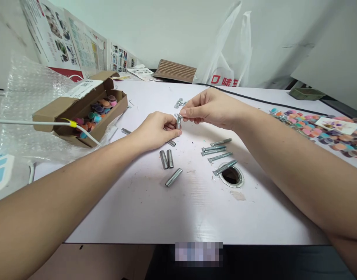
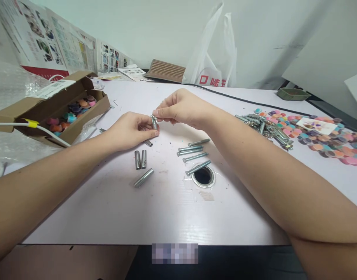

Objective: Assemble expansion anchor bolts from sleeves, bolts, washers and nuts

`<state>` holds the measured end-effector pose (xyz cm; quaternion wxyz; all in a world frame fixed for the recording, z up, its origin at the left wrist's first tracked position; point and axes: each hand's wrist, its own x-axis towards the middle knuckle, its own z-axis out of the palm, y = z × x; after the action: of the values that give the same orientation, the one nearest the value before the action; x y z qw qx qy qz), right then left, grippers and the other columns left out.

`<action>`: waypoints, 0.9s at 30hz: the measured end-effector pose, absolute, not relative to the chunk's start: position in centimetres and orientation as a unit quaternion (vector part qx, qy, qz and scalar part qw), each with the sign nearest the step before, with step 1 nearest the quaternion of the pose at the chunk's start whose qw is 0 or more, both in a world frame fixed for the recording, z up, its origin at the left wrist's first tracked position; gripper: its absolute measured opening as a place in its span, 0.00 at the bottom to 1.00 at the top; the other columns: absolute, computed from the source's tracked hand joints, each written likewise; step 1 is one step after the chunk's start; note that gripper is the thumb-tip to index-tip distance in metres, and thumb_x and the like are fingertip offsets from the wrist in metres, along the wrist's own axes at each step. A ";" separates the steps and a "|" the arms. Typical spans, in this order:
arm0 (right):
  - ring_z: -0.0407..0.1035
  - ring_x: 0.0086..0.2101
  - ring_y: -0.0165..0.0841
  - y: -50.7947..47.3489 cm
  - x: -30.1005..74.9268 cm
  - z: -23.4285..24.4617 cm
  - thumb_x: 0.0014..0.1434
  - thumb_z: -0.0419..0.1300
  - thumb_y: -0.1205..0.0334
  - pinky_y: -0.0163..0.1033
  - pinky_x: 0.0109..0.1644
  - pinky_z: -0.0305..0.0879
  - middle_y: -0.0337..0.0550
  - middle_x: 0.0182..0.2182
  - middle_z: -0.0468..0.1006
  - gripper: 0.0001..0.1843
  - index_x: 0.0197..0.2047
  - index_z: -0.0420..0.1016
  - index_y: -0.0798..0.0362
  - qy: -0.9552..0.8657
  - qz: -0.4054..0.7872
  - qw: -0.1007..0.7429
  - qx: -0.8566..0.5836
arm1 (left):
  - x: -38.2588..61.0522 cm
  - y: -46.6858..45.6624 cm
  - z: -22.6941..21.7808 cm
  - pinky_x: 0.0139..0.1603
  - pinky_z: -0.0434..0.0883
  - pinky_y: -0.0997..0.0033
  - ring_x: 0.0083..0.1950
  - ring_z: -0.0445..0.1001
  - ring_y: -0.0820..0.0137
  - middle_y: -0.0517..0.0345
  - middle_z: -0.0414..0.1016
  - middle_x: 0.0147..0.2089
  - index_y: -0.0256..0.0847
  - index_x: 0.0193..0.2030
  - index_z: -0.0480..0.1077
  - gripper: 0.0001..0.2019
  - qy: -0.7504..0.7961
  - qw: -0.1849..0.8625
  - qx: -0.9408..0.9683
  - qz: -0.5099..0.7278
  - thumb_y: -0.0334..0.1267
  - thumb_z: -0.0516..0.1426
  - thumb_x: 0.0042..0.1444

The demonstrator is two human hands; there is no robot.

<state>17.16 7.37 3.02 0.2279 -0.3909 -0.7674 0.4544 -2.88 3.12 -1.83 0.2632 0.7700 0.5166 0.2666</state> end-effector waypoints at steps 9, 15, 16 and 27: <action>0.66 0.30 0.30 7.6 16.7 2.3 0.54 0.70 0.56 0.39 0.35 0.67 0.45 0.32 0.79 0.08 0.32 0.83 0.52 -0.761 0.470 0.229 -0.384 | -2.8 3.1 -1.9 0.34 0.66 0.69 0.34 0.72 0.69 0.56 0.76 0.32 0.37 0.36 0.76 0.11 0.519 0.254 0.772 0.262 0.44 0.61 0.54; 0.67 0.30 0.30 7.5 16.5 2.1 0.56 0.68 0.55 0.39 0.36 0.68 0.45 0.33 0.80 0.09 0.32 0.83 0.51 -0.760 0.466 0.229 -0.392 | -2.8 3.1 -2.0 0.35 0.66 0.69 0.34 0.72 0.69 0.56 0.76 0.32 0.37 0.36 0.75 0.11 0.515 0.267 0.770 0.266 0.43 0.61 0.54; 0.67 0.31 0.30 7.4 16.5 2.3 0.56 0.68 0.55 0.39 0.36 0.68 0.46 0.34 0.80 0.09 0.32 0.83 0.52 -0.761 0.463 0.229 -0.393 | -2.8 3.1 -2.0 0.35 0.66 0.69 0.34 0.72 0.70 0.57 0.76 0.32 0.37 0.36 0.75 0.11 0.514 0.269 0.769 0.267 0.43 0.61 0.54; 0.69 0.29 0.35 10.7 19.5 1.5 0.53 0.64 0.62 0.45 0.35 0.65 0.49 0.30 0.80 0.09 0.34 0.84 0.56 -0.806 0.156 0.232 -0.522 | -2.5 3.1 -1.9 0.37 0.68 0.70 0.34 0.74 0.70 0.54 0.77 0.32 0.34 0.35 0.76 0.09 0.514 0.307 0.751 0.278 0.40 0.62 0.53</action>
<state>19.53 10.71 1.51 0.2316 -0.5223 -0.8057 0.1561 -2.47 3.05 -1.87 0.3071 0.7514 0.5139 0.2776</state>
